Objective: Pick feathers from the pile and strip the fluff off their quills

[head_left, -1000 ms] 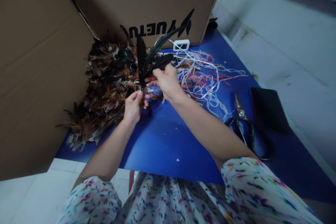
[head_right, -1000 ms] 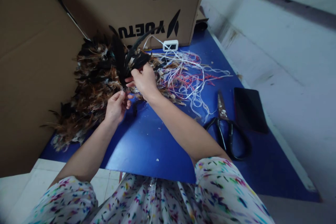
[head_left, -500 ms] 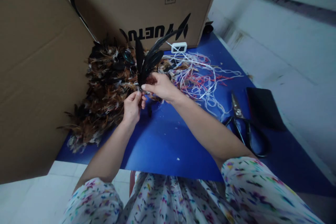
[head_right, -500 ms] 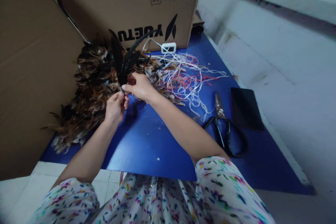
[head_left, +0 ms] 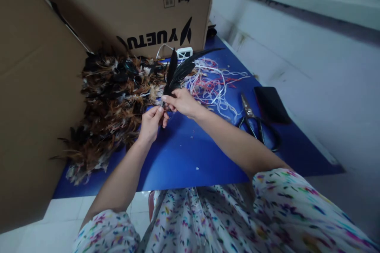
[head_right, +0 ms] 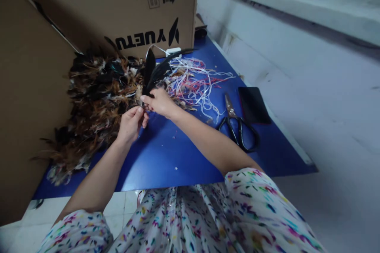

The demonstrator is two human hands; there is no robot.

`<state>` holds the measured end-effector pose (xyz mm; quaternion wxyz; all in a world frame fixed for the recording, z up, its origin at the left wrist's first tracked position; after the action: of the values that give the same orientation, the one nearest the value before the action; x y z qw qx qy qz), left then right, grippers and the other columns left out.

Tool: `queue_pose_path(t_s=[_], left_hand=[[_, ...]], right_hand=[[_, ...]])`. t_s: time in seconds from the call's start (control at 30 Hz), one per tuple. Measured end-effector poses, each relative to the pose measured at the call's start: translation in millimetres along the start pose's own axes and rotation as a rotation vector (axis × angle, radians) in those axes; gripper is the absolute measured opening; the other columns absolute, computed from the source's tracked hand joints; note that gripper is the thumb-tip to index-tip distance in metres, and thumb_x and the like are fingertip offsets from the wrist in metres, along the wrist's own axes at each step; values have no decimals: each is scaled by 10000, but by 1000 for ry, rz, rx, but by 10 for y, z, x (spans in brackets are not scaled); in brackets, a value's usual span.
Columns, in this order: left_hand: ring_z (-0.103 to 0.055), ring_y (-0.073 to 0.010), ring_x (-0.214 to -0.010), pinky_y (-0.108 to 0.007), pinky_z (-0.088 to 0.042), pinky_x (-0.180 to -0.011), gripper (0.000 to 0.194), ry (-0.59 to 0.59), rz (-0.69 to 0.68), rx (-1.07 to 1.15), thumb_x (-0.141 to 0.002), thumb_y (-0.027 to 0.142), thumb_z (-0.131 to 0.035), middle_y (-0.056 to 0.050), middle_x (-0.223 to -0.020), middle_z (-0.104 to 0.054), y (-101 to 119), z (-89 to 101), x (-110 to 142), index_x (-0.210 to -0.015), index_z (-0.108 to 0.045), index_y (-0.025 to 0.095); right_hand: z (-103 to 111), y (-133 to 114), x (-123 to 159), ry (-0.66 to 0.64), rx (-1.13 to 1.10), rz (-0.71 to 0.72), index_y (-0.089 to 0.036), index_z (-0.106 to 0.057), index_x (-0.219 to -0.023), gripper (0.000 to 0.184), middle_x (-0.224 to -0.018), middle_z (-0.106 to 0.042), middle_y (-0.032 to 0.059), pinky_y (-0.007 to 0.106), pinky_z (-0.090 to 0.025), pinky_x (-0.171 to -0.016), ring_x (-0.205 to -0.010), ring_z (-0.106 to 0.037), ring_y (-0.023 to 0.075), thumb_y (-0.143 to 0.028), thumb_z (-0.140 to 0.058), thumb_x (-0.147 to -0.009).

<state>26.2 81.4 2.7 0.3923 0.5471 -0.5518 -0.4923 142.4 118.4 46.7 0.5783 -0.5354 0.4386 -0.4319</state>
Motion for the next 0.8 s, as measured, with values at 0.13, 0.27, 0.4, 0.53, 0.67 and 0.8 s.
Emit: queue_pose_path(t_s=[0.13,0.27,0.4,0.53,0.67,0.8], left_hand=[[-563,-79,-456,-203,-452,-430,393,-188,74,63,-755,482,-799,-27,-716,-688,-27,-195,55,-945,-730,145],[-577,-81,-451,-210,-478,-443,385,-245,69,34,-759,462,-801,-39,-716,-700,-31,-265,86,-937,-730,128],[-578,-82,-437,-206,-483,-433,399,-205,22,10,-755,471,-802,-31,-678,-696,-27,-233,75,-935,-735,121],[-569,-75,-418,-198,-477,-419,398,-178,-14,-21,-760,486,-792,-15,-647,-693,-23,-213,63,-903,-727,121],[-573,-76,-419,-197,-475,-416,399,-163,-17,-13,-742,485,-807,-6,-637,-690,-26,-204,56,-879,-708,124],[-568,-80,-414,-198,-460,-401,439,-143,1,39,-722,530,-808,-11,-640,-697,-39,-165,38,-860,-679,134]], right_hand=[[161,56,134,-28,-164,-99,-143,-555,-549,361,-422,-524,-28,162,-327,-354,-358,-414,37,-171,-701,-878],[227,122,195,-50,-254,-143,-122,-569,-557,343,-455,-555,-12,150,-345,-349,-366,-420,34,-133,-691,-877],[189,141,215,-78,-308,-170,-116,-563,-553,356,-458,-551,-11,143,-350,-349,-374,-429,33,-114,-664,-895],[154,138,216,-96,-330,-183,-110,-561,-562,359,-454,-550,-15,132,-350,-349,-371,-436,28,-93,-626,-914],[166,128,201,-117,-311,-178,-107,-569,-563,353,-474,-568,3,146,-354,-350,-365,-438,34,-107,-644,-908],[219,133,186,-133,-316,-189,-109,-571,-555,376,-451,-527,-11,146,-333,-346,-367,-424,34,-97,-608,-928]])
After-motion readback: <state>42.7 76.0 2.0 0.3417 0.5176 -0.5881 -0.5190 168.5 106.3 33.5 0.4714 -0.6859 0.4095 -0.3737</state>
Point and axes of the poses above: each hand's wrist, its own x-axis away from the middle knuckle, its own z-axis out of the back of the hand, y = z × x, the point moved 8 cm from there along -x, towards the middle knuckle
